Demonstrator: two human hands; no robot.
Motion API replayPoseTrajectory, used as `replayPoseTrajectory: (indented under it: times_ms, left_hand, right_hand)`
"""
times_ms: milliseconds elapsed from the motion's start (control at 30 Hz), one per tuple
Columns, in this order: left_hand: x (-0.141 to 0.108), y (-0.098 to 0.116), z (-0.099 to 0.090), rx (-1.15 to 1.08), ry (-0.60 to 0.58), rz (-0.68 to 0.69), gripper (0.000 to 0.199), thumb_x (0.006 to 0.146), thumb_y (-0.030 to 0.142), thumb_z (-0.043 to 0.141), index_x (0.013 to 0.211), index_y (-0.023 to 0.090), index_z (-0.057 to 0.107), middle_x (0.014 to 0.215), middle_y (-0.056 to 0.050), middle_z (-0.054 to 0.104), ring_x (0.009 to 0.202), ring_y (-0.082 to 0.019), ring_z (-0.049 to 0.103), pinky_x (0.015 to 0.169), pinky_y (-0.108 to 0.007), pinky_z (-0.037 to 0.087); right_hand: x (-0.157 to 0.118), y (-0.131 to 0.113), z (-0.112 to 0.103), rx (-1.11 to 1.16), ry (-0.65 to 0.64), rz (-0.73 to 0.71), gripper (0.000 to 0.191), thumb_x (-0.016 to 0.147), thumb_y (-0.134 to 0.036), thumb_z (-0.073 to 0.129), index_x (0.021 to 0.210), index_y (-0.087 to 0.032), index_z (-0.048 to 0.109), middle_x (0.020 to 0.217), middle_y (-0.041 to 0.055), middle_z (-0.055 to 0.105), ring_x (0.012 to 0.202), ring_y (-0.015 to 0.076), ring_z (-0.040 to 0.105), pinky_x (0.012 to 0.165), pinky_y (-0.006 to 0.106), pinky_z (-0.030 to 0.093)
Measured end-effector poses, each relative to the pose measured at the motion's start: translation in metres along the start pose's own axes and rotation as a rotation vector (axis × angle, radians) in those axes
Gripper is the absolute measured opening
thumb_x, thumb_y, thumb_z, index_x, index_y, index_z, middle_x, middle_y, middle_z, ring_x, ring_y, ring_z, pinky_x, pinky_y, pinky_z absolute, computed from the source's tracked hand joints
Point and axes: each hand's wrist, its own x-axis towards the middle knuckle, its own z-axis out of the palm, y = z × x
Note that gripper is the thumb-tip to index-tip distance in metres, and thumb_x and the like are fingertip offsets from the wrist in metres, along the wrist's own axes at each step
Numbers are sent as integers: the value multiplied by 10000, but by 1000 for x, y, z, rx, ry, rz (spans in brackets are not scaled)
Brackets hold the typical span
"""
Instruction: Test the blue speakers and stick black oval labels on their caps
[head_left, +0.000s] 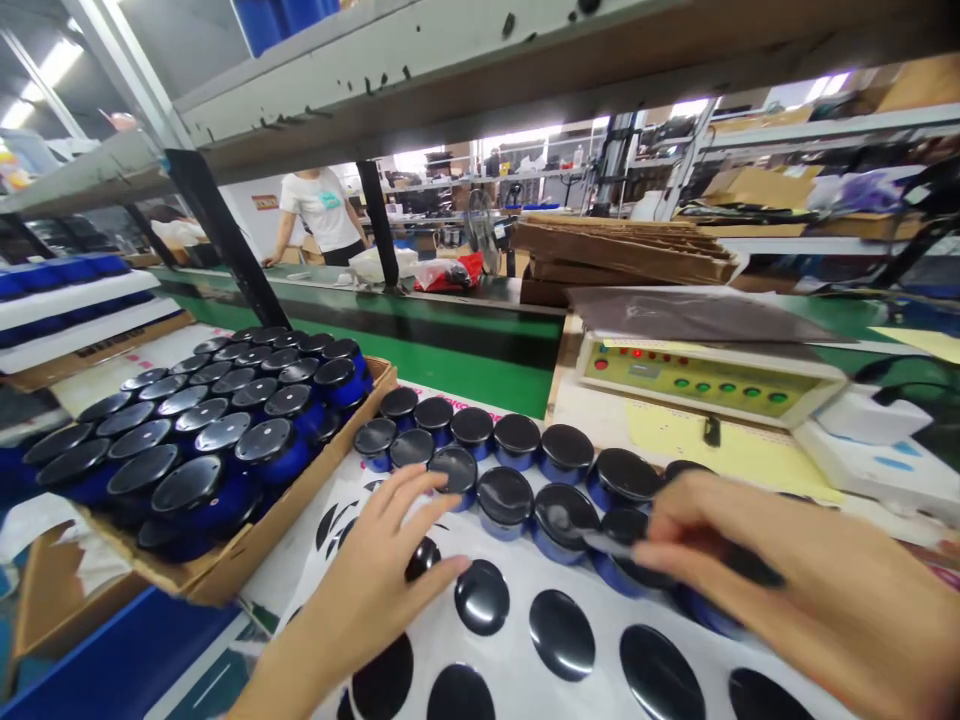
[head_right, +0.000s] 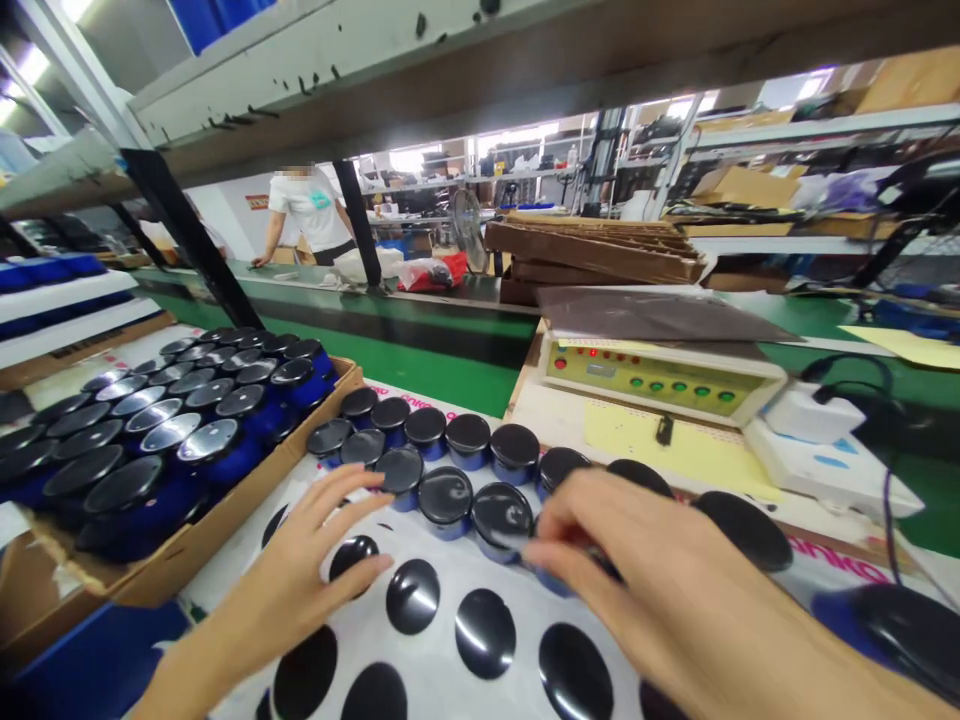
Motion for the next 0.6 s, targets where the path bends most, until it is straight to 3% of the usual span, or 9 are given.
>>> replayPoseTrajectory:
  times_ms: [133,267,367,500,600]
  left_hand:
    - [40,-20,0,56,-46,-38,567,754,376,674,1254,217,461,1359,-106,423,1304,-324,304,1060,-525,336]
    - [54,-35,13,21,-39,-62,573,683,446,719,1159,203,511,1322,-109,432,1277,-343,310,1051,-549,312]
    - [53,-40,20,-32,-3,-79,615,625,473,760,1120,202,516,1318,-117,415,1258,-345,319,1035,-553,311]
    - [52,-44,23,-113,29,-70,648,580,492,791,1095,213,514,1314,-111,423,1233,-322,349,1031,-534,298]
    - [54,-46,24,-153,50,-69,667,551,484,812,1080,208,512,1270,-102,481,1208,-307,384,1024,-519,295]
  right_hand:
    - [73,0,16,208,-57,21,269,843,-475,530,715,-240,560,729,-3,602,653,162,554,580,281,445]
    - [119,5,44,423,-21,71,272,810,-461,564,693,-215,568,905,18,576,739,155,553,664,292,450]
    - [137,7,61,482,-51,183,323,777,-516,575,690,-206,578,971,28,577,726,156,557,656,305,446]
    - [143,2,81,448,-119,156,320,781,-503,571,650,-212,582,1035,30,563,968,214,545,915,390,382]
    - [140,-1,96,435,-150,136,308,785,-497,562,637,-228,592,1069,30,545,1087,244,480,1007,464,294]
